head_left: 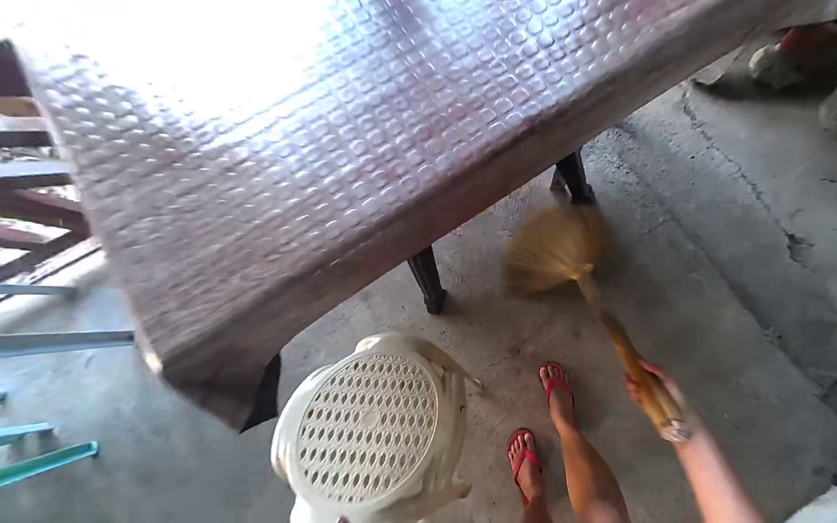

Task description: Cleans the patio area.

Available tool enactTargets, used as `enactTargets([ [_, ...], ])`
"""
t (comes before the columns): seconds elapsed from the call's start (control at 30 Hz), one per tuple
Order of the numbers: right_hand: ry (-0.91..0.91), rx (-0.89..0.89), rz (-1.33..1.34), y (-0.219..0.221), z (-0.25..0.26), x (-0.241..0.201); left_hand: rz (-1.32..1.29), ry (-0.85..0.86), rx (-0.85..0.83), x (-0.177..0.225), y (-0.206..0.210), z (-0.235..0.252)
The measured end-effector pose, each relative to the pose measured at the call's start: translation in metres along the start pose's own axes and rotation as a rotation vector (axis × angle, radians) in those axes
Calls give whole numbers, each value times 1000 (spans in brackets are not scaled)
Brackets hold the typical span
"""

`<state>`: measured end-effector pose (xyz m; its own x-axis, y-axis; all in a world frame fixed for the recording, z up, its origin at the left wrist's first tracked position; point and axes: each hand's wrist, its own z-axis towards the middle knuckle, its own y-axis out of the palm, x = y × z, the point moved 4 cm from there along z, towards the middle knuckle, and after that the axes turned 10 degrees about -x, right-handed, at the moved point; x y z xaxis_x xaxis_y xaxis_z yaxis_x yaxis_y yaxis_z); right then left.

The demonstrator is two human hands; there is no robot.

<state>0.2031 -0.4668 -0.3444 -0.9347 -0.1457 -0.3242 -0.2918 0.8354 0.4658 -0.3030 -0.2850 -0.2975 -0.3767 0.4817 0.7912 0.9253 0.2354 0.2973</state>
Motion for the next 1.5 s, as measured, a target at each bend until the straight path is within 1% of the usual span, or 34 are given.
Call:
enactTargets([
  [0.03,-13,130,-43,-22,-29,-6,-46,1,64,3,2,3],
  [0.1,-97,352,-136,-40,-80,-12,-70,13,115,17,16,3],
  [0.13,-136,388,-164,-40,-104,-12,-54,34,98,27,22,4],
  [0.17,-168,384,-170,-36,-127,-10,-34,64,73,38,26,5],
  [0.2,-188,345,-159,-32,-151,-6,-11,94,56,51,27,4],
  [0.27,-173,205,-95,-25,-199,16,25,146,35,74,18,-6],
  [0.37,-37,-48,105,5,-248,62,46,174,10,106,0,-26],
  [0.43,77,-220,201,34,-256,93,64,202,-12,121,-3,-35],
  [0.5,168,-393,298,58,-239,126,85,230,-60,131,-2,-37],
  [0.53,208,-401,278,68,-226,141,98,226,-79,134,-3,-36],
  [0.6,274,-358,87,85,-194,154,74,199,-101,132,-1,-35],
  [0.67,341,-279,-57,83,-159,157,106,186,-57,126,15,-41],
  [0.73,348,-212,-79,57,-145,143,132,153,-6,119,32,-49],
  [0.8,306,-96,3,9,-154,110,163,103,18,111,56,-59],
  [0.83,275,-32,42,-21,-162,87,179,97,4,105,55,-57],
  [0.87,235,14,53,-53,-172,61,184,107,-40,96,43,-49],
  [0.9,182,72,31,-83,-180,34,222,112,-94,87,31,-39],
  [0.93,126,146,-17,-110,-185,8,239,103,-128,78,30,-35],
  [1.0,33,348,-127,-147,-185,-40,222,45,-156,59,55,-41],
  [1.07,-76,536,-223,-159,-177,-73,211,-9,-176,43,91,-46],
  [1.1,-123,588,-260,-158,-175,-84,201,-27,-184,35,109,-47],
  [1.17,-190,628,-316,-152,-184,-94,197,-59,-185,19,145,-46],
  [1.3,-274,586,-401,-153,-220,-107,159,-116,-244,-20,232,-30],
  [1.4,-294,513,-459,-159,-245,-116,198,-108,-305,-47,295,7],
  [1.47,-308,461,-494,-162,-261,-129,255,-107,-348,-68,320,42],
  [1.5,-302,430,-506,-160,-270,-137,304,-115,-359,-78,325,59],
])
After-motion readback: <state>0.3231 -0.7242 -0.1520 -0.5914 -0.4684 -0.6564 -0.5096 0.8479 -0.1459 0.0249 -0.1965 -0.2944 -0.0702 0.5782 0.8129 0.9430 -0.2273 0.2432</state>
